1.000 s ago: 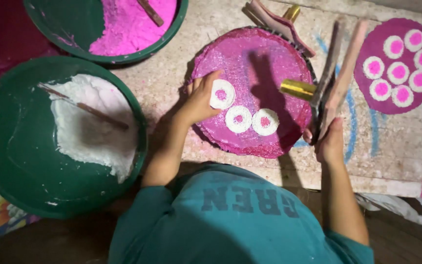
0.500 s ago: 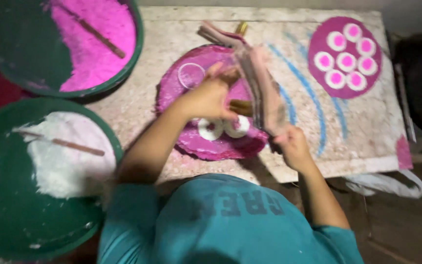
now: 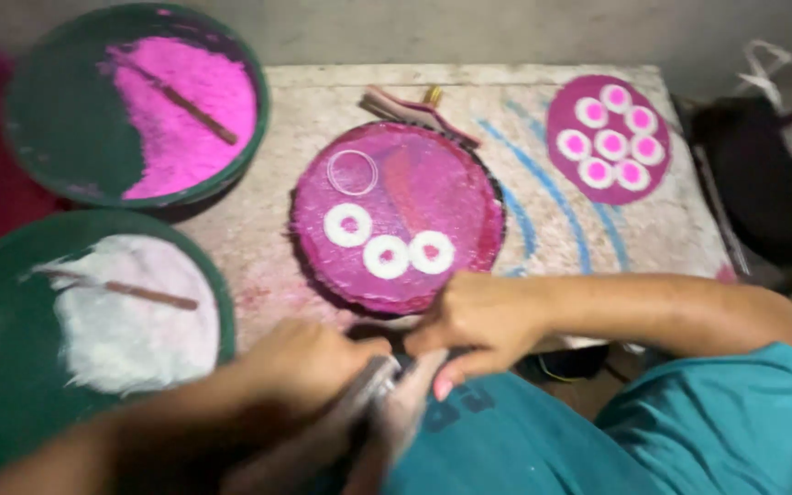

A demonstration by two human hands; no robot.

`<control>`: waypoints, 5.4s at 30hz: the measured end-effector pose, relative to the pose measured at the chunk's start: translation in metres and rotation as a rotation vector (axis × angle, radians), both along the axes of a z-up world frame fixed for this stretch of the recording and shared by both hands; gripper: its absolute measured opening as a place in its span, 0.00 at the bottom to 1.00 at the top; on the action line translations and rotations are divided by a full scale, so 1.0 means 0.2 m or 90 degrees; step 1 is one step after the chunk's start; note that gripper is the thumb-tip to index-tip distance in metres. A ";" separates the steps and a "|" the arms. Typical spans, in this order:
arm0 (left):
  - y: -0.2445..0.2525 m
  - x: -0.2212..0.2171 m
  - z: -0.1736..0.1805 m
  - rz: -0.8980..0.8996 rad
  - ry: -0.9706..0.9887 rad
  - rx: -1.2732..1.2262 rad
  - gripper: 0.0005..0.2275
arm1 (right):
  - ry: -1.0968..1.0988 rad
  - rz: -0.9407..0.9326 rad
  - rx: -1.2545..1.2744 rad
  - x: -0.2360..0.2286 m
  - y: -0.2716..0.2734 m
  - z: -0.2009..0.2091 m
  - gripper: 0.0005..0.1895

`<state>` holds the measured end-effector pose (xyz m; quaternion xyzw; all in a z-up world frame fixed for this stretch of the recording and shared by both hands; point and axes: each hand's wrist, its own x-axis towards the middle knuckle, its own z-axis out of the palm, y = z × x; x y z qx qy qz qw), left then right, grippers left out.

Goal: The person scoops white and pink powders into a wooden mold, presses them together, and releases ring-shaped confections onto a pink tray. The process is repeated to produce multiple identical items.

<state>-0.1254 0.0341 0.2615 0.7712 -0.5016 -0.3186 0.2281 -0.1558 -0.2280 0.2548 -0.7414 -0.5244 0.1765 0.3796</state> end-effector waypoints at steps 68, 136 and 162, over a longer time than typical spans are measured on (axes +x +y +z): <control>1.45 0.06 -1.17 0.932 -0.669 -0.131 0.21 | 0.131 0.011 -0.124 0.77 0.86 -0.52 0.15; 1.37 0.49 -1.08 0.860 0.212 -0.603 0.18 | 0.146 -0.366 0.215 0.72 0.78 -0.56 0.20; 1.38 0.04 -0.73 0.946 0.502 -0.833 0.12 | -0.034 -0.184 0.088 0.74 1.30 -0.92 0.32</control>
